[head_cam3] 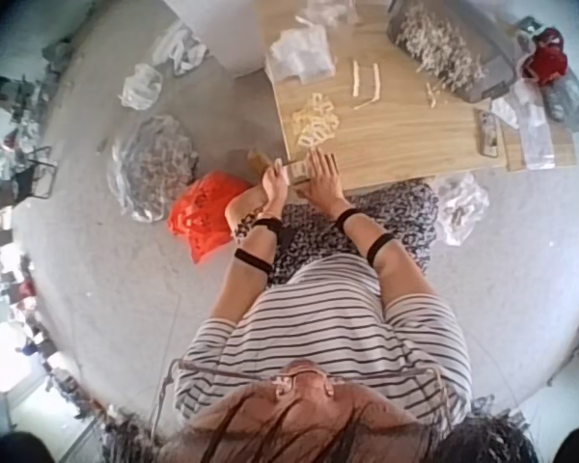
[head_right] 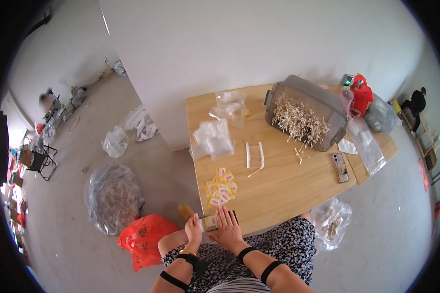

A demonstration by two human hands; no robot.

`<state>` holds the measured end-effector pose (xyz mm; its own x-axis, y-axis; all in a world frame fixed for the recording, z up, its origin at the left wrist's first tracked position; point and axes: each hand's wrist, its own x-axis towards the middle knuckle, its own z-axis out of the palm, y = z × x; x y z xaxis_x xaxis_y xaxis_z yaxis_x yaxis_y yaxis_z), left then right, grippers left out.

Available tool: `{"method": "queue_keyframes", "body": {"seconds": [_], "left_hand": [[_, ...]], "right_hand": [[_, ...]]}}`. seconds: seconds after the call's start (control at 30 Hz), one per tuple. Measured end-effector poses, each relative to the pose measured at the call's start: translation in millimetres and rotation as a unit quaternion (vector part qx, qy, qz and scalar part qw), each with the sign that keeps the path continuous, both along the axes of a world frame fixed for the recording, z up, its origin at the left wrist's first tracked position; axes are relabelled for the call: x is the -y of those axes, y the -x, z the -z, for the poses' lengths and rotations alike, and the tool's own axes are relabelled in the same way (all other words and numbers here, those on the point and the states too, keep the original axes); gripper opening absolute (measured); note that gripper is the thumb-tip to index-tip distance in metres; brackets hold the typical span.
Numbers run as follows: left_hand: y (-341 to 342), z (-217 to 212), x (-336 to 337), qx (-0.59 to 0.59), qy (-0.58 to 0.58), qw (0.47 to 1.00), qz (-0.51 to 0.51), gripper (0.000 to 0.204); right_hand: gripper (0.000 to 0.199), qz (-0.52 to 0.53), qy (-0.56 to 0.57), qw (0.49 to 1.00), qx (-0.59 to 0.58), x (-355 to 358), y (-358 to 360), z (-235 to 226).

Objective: Picking up cotton swabs from a container and placing them into individual plastic packets.

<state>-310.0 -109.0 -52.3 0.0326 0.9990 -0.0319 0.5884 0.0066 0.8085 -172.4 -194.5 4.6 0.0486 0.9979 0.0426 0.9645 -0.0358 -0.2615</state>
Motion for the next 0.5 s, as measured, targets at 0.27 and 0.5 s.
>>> {"method": "queue_keyframes", "body": {"seconds": [0.27,0.5], "left_hand": [[10,2,-9,0.191,0.241,0.951,-0.032,0.058],[6,-8,-5,0.196,0.101,0.975,0.007,0.037]], "right_hand": [[0.097,-0.002,0.004,1.000,0.007,-1,1,-1],[0.083,-0.018,-0.042,0.999,0.006,-2,-25,-2]]}}
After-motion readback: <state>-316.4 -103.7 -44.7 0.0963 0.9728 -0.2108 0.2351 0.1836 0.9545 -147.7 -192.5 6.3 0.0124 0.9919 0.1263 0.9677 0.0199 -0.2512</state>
